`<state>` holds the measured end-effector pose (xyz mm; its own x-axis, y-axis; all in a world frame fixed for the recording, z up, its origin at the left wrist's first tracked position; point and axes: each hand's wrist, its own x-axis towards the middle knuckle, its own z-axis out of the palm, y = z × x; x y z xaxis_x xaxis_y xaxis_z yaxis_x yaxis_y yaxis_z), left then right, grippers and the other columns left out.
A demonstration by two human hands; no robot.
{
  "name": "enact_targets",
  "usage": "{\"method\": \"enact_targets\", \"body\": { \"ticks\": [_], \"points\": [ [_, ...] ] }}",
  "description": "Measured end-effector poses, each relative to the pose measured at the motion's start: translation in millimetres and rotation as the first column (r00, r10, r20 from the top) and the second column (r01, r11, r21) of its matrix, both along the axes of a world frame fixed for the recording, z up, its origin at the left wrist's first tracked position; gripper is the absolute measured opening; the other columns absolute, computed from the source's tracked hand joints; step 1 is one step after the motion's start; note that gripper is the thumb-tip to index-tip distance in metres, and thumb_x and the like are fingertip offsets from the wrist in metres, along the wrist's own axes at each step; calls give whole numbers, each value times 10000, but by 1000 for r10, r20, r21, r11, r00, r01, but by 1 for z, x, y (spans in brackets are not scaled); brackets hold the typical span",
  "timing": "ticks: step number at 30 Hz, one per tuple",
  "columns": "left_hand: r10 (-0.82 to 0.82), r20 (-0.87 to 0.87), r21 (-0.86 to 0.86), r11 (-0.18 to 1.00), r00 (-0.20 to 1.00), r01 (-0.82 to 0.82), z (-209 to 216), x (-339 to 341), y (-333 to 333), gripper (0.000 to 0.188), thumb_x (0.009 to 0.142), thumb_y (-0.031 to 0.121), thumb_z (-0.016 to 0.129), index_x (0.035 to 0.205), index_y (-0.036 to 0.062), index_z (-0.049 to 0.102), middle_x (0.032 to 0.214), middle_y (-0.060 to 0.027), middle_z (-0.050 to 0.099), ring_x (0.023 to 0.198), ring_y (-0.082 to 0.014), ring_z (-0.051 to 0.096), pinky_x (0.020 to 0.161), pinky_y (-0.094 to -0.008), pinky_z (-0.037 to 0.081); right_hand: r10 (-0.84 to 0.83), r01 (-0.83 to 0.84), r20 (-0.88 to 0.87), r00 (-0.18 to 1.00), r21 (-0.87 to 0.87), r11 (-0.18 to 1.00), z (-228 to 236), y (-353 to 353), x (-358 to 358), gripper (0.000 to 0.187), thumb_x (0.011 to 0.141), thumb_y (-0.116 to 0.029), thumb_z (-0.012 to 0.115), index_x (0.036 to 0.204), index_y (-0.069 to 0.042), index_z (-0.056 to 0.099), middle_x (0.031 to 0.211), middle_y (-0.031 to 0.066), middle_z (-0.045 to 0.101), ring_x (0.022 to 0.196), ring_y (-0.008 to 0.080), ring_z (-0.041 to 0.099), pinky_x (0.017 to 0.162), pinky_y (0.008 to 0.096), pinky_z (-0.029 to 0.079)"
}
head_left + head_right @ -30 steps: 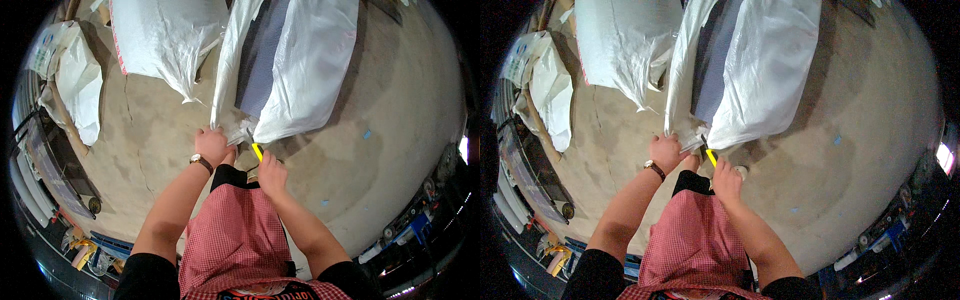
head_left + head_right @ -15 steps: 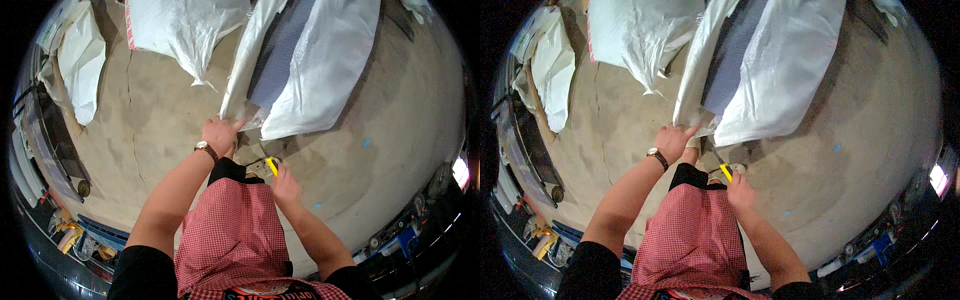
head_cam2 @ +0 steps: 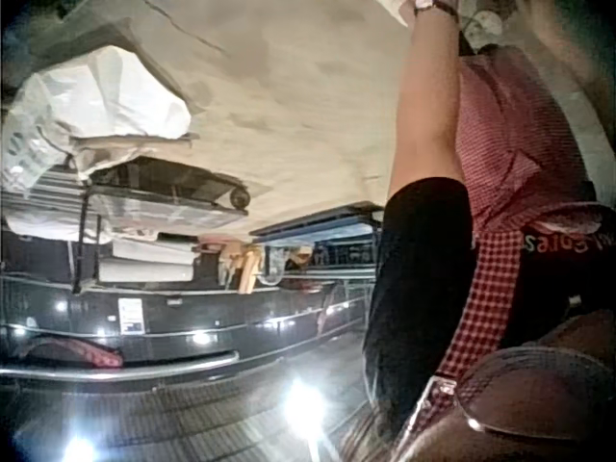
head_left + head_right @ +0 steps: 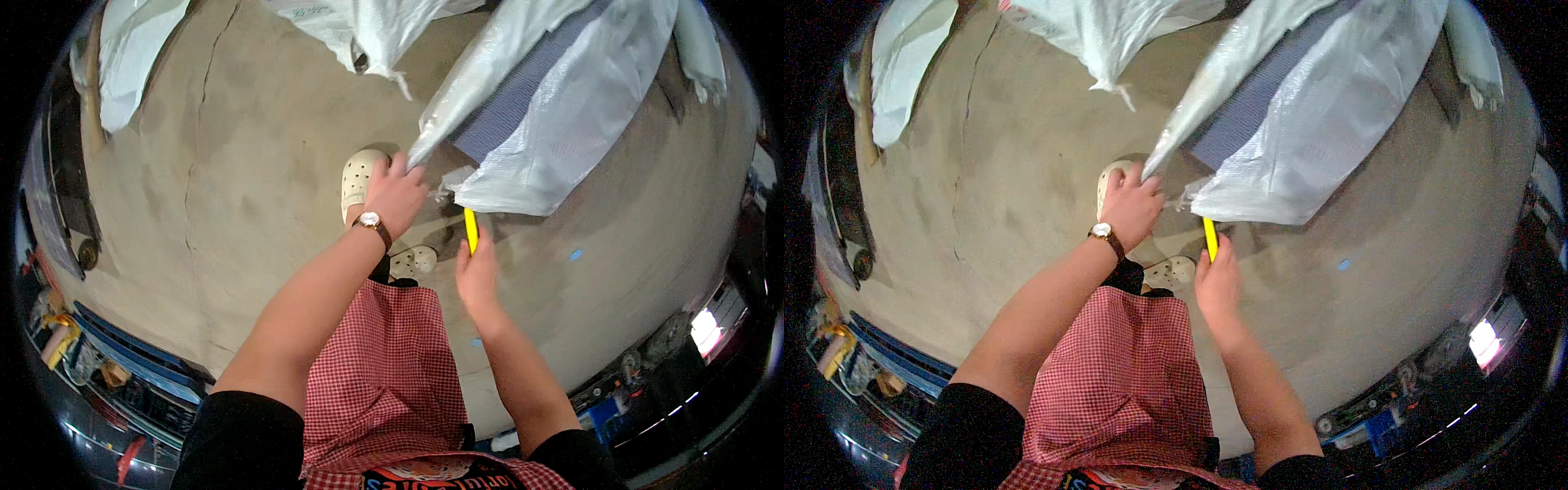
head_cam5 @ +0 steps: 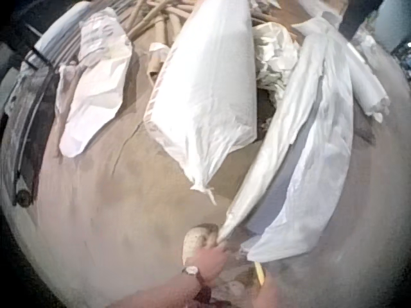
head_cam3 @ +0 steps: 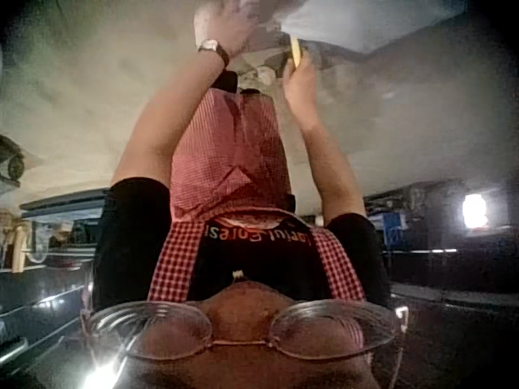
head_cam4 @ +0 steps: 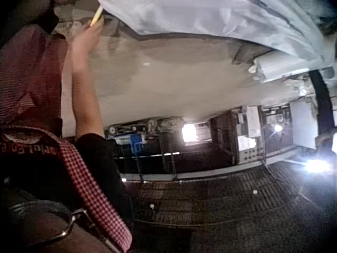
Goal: The person uses a utility knife to cut open the white plastic packaging of several foam rolls, pulling the plastic back by hand to reveal the grey foam interior.
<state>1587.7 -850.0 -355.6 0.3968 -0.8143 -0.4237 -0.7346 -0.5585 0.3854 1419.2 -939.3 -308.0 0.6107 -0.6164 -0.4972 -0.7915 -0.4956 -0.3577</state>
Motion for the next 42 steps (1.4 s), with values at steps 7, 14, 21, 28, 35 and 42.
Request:
{"method": "enact_targets", "body": {
  "ticks": [7, 14, 21, 28, 35, 42],
  "points": [
    [18, 234, -407, 910, 972, 81, 0, -2, 17, 163, 748, 154, 532, 840, 128, 665, 995, 32, 559, 1026, -201, 441, 786, -339, 371, 139, -139, -18, 990, -20, 990, 11, -8, -14, 366, 874, -189, 495, 1157, 34, 432, 929, 254, 568, 853, 410, 545, 712, 443, 442],
    [-84, -56, -150, 986, 995, 75, -3, 4, 20, 108, 722, 173, 542, 764, 153, 639, 807, 36, 600, 914, -185, 481, 771, -327, 376, 199, -238, -290, 936, -106, 966, 21, 3, 13, 340, 877, -237, 486, 1110, 10, 481, 881, 229, 586, 793, 365, 584, 665, 438, 452],
    [-109, -90, -154, 984, 990, 95, -6, 9, 10, 121, 694, 153, 562, 781, 169, 645, 809, 33, 607, 935, -189, 485, 800, -336, 380, 241, -348, -427, 871, -192, 918, -29, -5, -3, 345, 889, -260, 459, 1133, -17, 427, 903, 183, 569, 776, 339, 593, 646, 430, 480],
    [-2, -213, -315, 947, 977, -67, -22, 19, 16, 45, 644, 132, 574, 684, 113, 584, 726, -42, 585, 852, -280, 500, 742, -409, 417, 262, -345, -472, 841, -96, 934, -38, -5, 1, 305, 890, -259, 450, 1080, -23, 416, 849, 160, 568, 731, 326, 601, 578, 420, 498],
    [125, -336, -112, 979, 933, -171, -25, 31, 11, 57, 645, 120, 587, 698, 102, 574, 748, -79, 593, 863, -322, 503, 736, -416, 441, 197, -257, -396, 897, -103, 961, -34, -4, -7, 325, 875, -270, 476, 1075, -23, 407, 840, 200, 585, 700, 350, 603, 583, 449, 485],
    [65, 16, -101, 993, 998, -63, -32, 17, 4, 142, 673, 148, 580, 805, 144, 630, 863, -12, 624, 918, -248, 519, 792, -395, 412, -205, 227, -102, 974, 328, 917, -7, 14, -16, 360, 855, -177, 504, 1131, 34, 414, 873, 271, 568, 792, 439, 556, 661, 472, 441]
  ]
}}
